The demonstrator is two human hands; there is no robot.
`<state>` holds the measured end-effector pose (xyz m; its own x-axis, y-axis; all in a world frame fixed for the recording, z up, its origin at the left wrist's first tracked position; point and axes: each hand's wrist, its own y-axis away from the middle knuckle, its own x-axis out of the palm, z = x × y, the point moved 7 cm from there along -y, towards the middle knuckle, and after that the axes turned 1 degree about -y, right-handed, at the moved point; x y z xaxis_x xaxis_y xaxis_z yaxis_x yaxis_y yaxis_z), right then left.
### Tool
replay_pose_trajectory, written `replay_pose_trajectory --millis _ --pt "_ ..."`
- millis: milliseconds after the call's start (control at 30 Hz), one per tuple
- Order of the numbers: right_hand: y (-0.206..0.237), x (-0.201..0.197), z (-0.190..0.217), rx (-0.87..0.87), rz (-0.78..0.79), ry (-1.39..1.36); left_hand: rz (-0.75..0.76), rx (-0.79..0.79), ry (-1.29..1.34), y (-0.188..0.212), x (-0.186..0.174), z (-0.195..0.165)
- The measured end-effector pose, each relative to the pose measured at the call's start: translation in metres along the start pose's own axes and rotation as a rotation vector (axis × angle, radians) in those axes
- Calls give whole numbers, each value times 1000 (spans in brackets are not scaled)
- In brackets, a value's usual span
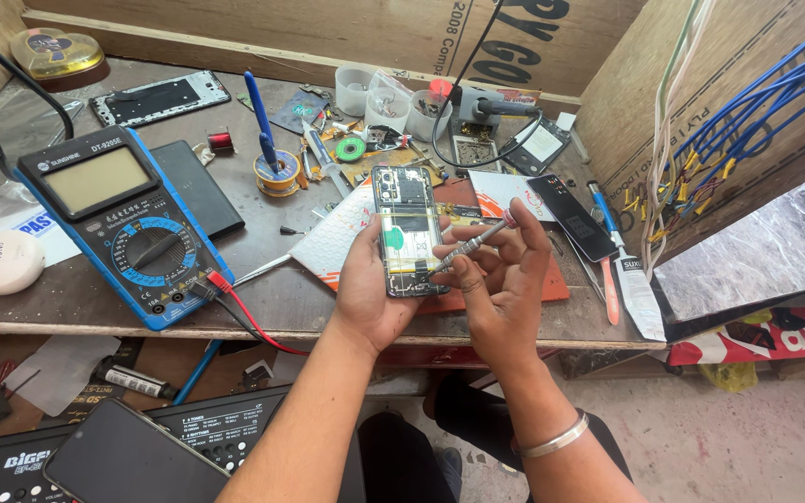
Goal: The person holds a disassembled smartphone with its back cover removed, then uses a screwdriver to unscrew and work on the internal components of the phone at a cluttered repair workbench, occasionally picking up small parts from the desk.
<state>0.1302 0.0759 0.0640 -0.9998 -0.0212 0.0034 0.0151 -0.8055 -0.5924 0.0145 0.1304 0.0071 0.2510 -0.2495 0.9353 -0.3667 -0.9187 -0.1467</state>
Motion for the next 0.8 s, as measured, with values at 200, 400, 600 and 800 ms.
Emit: replay_pose_trajectory --millis 200,400,600,800 --pt "0 0 -1 -2 -7 -6 -16 -7 -24 0 -1 1" --pt "-2 1 2 -8 -9 9 -13 -2 -19 0 1 0" --pt "-6 -2 0 38 -78 -29 1 -11 -29 0 4 0" --pt "-12 -7 -12 127 -136 -46 7 -8 -50 3 7 -1"
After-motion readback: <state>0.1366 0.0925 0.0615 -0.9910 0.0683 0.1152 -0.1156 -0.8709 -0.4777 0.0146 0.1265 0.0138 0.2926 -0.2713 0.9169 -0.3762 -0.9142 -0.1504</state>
